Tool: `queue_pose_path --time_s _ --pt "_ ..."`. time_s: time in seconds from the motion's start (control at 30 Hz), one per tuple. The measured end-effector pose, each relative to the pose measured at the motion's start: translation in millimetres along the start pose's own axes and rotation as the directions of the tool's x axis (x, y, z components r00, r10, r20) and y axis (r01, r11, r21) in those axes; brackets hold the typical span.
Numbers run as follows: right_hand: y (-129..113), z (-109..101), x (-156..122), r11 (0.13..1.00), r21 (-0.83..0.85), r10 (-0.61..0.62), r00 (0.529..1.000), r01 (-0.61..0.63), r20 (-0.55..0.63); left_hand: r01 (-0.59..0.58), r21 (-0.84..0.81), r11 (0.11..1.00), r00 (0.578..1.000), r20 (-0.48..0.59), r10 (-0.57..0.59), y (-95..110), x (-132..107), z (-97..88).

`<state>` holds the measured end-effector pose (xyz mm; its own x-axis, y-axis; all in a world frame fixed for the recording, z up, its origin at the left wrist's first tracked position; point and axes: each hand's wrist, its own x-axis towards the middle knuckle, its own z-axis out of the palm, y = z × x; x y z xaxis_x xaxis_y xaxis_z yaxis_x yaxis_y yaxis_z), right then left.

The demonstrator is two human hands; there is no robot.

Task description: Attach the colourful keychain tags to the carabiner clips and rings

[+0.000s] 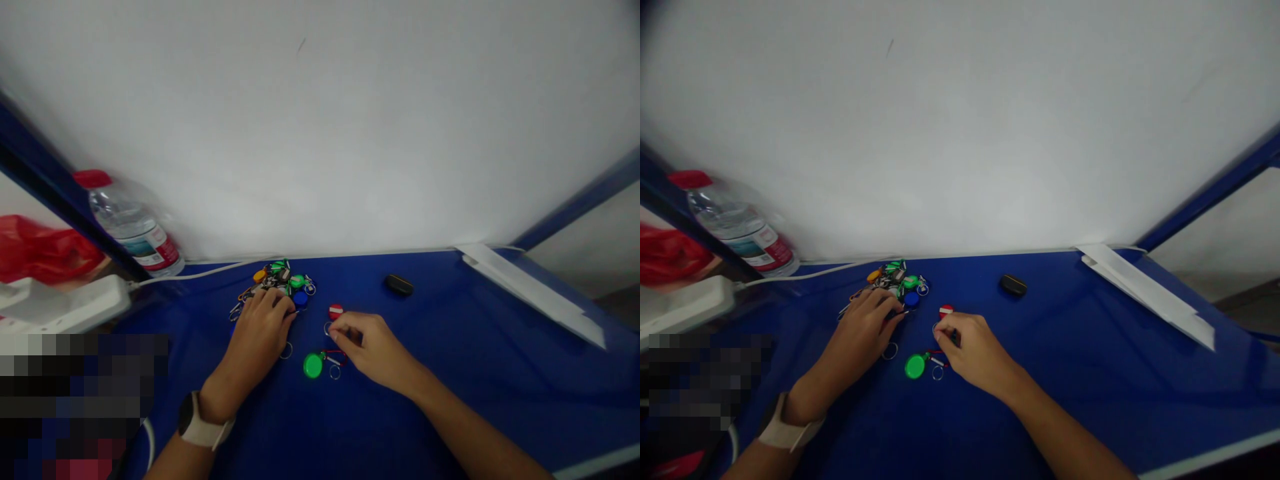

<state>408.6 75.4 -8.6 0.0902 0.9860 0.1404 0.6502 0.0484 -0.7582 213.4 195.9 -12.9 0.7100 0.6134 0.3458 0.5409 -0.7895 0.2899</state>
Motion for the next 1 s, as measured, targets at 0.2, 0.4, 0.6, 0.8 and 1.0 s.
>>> queue_pose_path --time_s 0.2,0.4,0.6,0.8,1.0 --pt "2.4 6.3 -2.5 0.992 -0.008 -0.124 0.981 0.124 -0.148 0.084 -0.498 0.863 0.995 0.000 -0.097 14.9 1.6 -10.3" --pt "-6.3 12.0 -7.0 0.977 0.019 -0.210 0.969 0.214 -0.127 0.180 -0.829 0.530 0.984 0.143 -0.110 33.4 0.4 -16.2" --pt "-6.1 11.4 -5.9 0.965 0.225 -0.085 0.973 0.134 -0.213 0.176 -0.848 0.500 0.980 0.104 -0.169 32.9 1.9 -16.4" --pt "-6.4 -0.2 -4.4 0.906 0.386 -0.038 0.941 0.175 -0.336 0.186 -0.635 0.750 0.982 0.146 -0.120 25.7 -0.4 -13.3" --pt "-3.3 -22.5 -1.3 0.883 0.426 0.019 0.891 0.198 -0.454 0.149 -0.532 0.833 0.920 0.382 0.080 28.5 -6.6 -12.7"
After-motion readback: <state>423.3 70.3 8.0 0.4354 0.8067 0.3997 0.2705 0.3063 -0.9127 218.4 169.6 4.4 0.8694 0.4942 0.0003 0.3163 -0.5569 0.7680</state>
